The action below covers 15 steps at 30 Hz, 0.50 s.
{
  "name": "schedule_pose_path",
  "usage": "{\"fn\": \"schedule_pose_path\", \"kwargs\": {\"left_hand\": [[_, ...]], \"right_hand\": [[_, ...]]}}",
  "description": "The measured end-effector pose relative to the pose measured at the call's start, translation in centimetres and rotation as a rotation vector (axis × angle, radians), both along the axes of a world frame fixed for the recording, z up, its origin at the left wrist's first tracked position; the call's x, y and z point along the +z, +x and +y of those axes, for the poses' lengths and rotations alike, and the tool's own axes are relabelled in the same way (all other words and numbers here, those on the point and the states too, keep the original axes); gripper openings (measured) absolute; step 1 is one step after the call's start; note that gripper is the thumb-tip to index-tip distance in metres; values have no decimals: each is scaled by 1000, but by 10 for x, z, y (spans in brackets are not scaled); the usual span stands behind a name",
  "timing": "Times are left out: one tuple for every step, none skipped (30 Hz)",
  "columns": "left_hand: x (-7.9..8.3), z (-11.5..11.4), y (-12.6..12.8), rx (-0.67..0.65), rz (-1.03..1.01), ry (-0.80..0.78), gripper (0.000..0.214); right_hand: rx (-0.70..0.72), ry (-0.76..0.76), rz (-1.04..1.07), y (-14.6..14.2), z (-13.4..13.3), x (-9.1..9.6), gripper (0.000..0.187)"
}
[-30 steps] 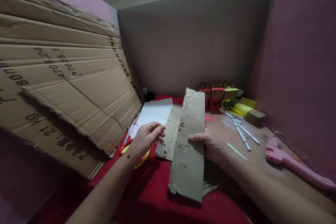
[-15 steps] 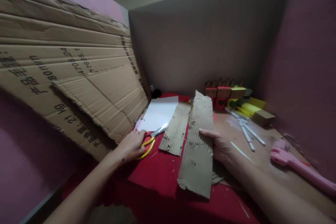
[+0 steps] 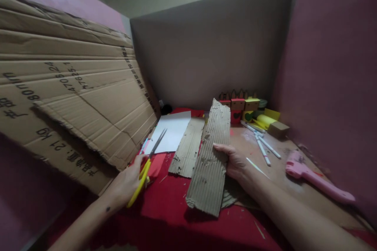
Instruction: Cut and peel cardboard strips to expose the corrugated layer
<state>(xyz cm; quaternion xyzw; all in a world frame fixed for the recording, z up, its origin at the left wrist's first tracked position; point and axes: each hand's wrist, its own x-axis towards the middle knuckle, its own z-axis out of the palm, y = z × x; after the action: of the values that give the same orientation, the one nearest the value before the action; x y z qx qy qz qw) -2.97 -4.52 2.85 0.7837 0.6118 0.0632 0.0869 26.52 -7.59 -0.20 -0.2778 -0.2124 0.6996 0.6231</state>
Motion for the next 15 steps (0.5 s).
{"fn": "schedule_pose_path", "kwargs": {"left_hand": [[-1, -6, 4, -48, -63, 4, 45], [-2, -12, 8, -116, -105, 19, 37], [-3, -19, 14, -183, -123, 35, 29], [-3, -27, 20, -230, -123, 53, 23], [-4, -34, 26, -263, -111, 58, 21], [-6, -40, 31, -267, -100, 79, 21], [-8, -46, 36, -287, -98, 105, 21], [-9, -50, 39, -309, -101, 126, 24], [-11, -53, 42, -327, -106, 148, 30], [-13, -56, 43, -340, -106, 165, 35], [-13, -57, 45, -338, -92, 173, 38], [-13, -57, 46, -321, -67, 174, 39], [-13, -58, 47, -301, -36, 176, 40], [-12, -57, 48, -284, -3, 176, 42], [-11, -57, 50, -275, 26, 173, 43]], "right_hand": [[1, 2, 4, -1, 0, 0, 19], [2, 9, 10, -2, -1, 1, 19], [-2, 22, 15, -2, -1, 1, 20], [-12, 39, 20, -3, -1, 1, 21], [-27, 56, 24, -4, -2, 1, 22], [-47, 73, 27, -4, -2, 1, 22], [-73, 88, 27, -5, -2, 1, 22], [-101, 103, 26, -5, -2, 2, 21], [-124, 116, 26, -5, -2, 3, 20], [-142, 129, 28, -5, -3, 5, 21], [-155, 139, 30, -5, -3, 6, 21], [-163, 144, 34, -5, -4, 8, 22], [-167, 141, 39, -6, -5, 10, 22], [-170, 134, 42, -6, -5, 11, 23], [-174, 126, 45, -7, -6, 12, 23]]}}
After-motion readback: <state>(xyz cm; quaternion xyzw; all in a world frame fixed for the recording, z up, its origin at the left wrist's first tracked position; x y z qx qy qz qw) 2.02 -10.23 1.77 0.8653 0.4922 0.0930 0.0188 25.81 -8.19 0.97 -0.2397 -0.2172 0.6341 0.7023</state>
